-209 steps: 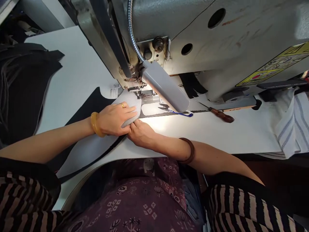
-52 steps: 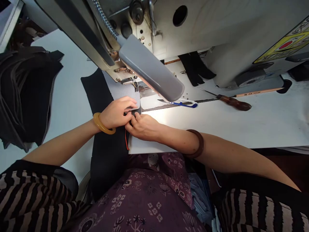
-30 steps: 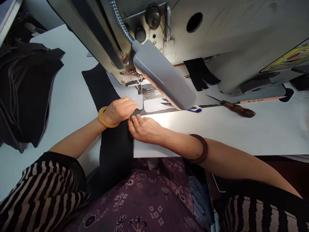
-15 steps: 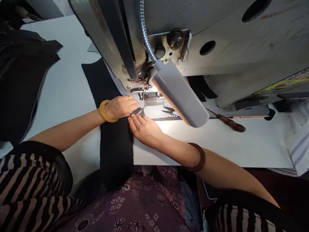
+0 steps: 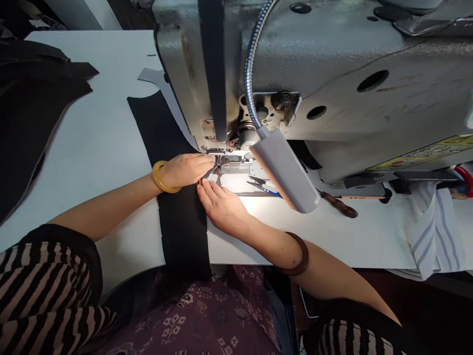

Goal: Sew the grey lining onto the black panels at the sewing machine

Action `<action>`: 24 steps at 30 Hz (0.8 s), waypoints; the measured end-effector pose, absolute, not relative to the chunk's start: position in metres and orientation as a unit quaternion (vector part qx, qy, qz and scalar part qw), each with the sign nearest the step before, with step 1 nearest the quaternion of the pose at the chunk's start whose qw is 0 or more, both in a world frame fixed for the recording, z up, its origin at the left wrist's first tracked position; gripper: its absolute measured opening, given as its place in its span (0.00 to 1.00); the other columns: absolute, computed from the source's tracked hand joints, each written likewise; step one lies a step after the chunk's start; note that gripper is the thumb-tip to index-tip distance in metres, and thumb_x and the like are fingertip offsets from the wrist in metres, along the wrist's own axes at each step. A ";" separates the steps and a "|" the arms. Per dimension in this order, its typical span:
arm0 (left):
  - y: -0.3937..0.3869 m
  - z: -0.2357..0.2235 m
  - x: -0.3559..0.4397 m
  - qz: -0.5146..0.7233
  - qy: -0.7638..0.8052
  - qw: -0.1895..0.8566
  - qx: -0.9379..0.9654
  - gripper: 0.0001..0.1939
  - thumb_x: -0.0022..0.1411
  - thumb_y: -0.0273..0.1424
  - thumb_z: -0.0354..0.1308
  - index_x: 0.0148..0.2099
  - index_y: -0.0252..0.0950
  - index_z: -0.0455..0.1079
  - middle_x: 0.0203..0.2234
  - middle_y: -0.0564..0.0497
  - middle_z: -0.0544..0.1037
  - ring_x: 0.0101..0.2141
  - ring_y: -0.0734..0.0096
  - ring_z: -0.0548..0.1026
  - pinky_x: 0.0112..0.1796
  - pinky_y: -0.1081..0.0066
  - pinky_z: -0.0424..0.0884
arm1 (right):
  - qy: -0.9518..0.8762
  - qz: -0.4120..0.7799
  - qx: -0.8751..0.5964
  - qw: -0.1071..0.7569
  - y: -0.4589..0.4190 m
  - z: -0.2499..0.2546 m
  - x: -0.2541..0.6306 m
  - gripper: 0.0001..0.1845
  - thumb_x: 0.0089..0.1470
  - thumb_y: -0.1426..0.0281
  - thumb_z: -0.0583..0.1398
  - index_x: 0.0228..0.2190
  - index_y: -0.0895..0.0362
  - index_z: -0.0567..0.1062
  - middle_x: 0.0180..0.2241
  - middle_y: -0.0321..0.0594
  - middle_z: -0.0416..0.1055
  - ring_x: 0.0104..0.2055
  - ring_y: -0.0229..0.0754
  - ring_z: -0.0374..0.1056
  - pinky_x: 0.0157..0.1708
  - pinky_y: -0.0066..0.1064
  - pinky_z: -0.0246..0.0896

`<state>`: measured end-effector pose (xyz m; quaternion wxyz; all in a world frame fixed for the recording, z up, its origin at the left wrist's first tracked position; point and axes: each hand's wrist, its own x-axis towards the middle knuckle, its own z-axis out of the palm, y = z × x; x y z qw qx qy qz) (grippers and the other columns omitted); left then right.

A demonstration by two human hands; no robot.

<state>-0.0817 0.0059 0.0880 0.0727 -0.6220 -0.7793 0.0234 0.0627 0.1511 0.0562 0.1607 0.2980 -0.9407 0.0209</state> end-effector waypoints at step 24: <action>0.004 0.108 -0.070 0.014 -0.806 0.059 -0.589 0.12 0.62 0.19 0.46 0.38 0.32 0.71 0.36 0.45 0.77 0.38 0.64 0.77 0.39 0.69 0.73 | -0.935 0.088 0.263 0.220 0.156 0.063 0.082 0.21 0.58 0.75 0.48 0.52 0.66 0.67 0.51 0.53 0.70 0.56 0.45 0.65 0.56 0.38 0.64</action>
